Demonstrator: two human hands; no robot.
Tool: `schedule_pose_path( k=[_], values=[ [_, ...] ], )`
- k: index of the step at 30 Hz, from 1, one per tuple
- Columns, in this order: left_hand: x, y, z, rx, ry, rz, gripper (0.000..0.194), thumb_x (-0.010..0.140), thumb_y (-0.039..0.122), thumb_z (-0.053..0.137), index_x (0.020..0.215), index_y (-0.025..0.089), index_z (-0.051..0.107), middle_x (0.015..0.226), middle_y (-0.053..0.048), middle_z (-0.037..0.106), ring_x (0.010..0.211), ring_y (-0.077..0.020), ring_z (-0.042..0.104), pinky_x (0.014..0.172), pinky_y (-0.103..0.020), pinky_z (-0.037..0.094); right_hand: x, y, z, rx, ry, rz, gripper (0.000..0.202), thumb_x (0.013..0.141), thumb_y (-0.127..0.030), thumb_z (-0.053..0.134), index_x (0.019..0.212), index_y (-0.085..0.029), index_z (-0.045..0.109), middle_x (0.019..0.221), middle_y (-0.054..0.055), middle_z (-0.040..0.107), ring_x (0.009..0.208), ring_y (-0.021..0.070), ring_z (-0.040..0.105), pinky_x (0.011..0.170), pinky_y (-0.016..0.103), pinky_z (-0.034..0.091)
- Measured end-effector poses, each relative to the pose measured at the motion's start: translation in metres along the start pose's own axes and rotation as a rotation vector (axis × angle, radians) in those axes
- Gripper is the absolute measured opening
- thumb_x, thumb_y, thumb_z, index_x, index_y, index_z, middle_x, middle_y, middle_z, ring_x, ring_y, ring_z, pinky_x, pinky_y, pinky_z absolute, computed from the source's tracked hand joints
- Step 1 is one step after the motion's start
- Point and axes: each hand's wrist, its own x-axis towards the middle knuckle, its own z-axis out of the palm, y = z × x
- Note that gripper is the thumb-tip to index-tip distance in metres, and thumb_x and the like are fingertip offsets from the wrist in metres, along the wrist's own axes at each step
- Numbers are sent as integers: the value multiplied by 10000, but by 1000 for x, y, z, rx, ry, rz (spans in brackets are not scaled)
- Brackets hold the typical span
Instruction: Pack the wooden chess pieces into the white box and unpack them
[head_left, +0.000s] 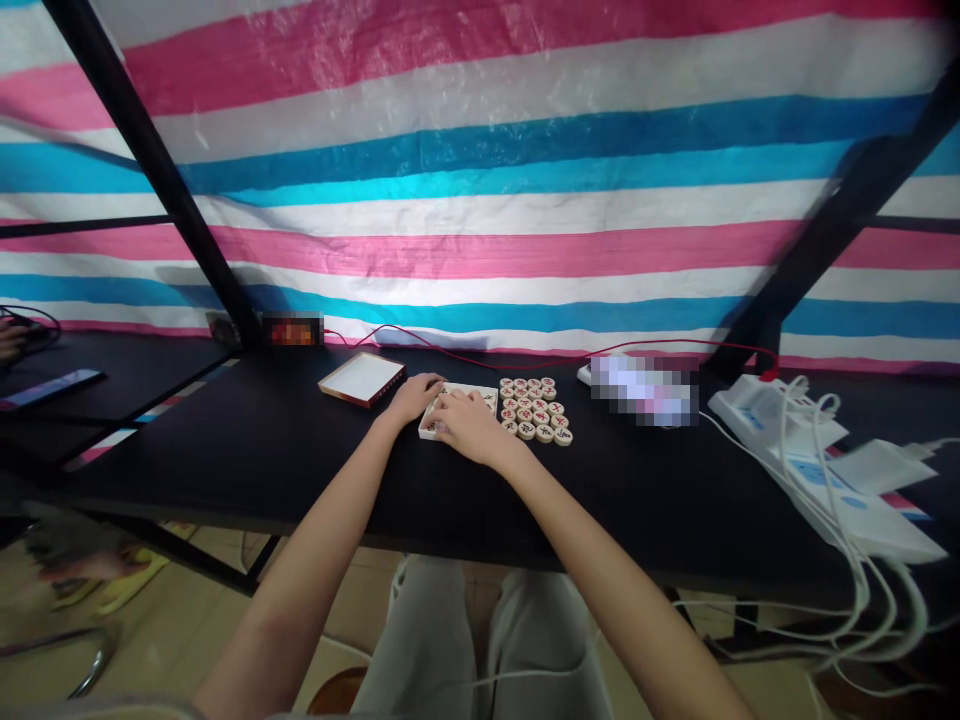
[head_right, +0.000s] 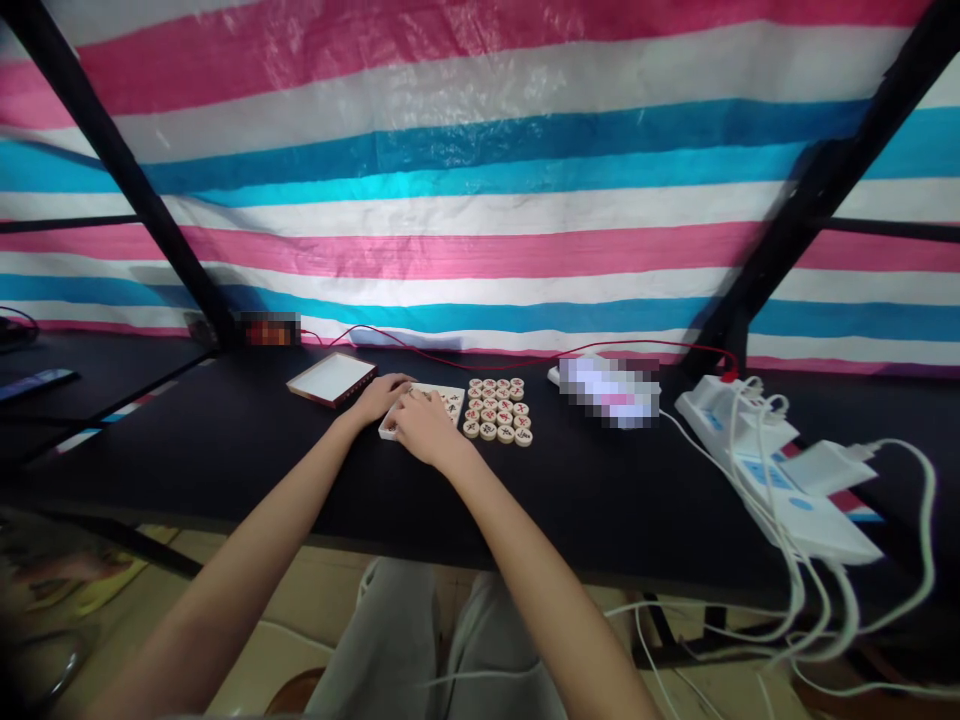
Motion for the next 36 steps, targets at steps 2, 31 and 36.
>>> schedule_pose_path(
  k=[2, 31, 36],
  values=[
    [0, 1, -1, 0, -11, -9, 367, 847, 323, 389, 1069, 167, 636, 1061, -90, 656, 958, -204, 597, 847, -306, 448, 7, -1, -1, 22, 23, 11, 286, 920, -271, 383, 953, -280, 667, 1053, 51, 573, 1026, 205, 421, 808, 361, 264],
    [2, -7, 1, -40, 8, 13, 397, 835, 402, 401, 995, 142, 656, 944, -77, 681, 840, -202, 600, 756, -291, 452, 8, 21, 13, 162, 290, 40, 229, 745, -425, 632, 904, -263, 653, 1159, 43, 487, 1065, 223, 384, 826, 358, 303],
    [1, -7, -1, -72, 3, 13, 384, 831, 377, 425, 1049, 152, 647, 1001, -80, 673, 891, -199, 602, 804, -293, 446, -23, 30, 1, 224, 449, 105, 217, 757, -423, 621, 894, -256, 635, 1122, 30, 533, 1043, 213, 428, 848, 351, 317]
  ],
)
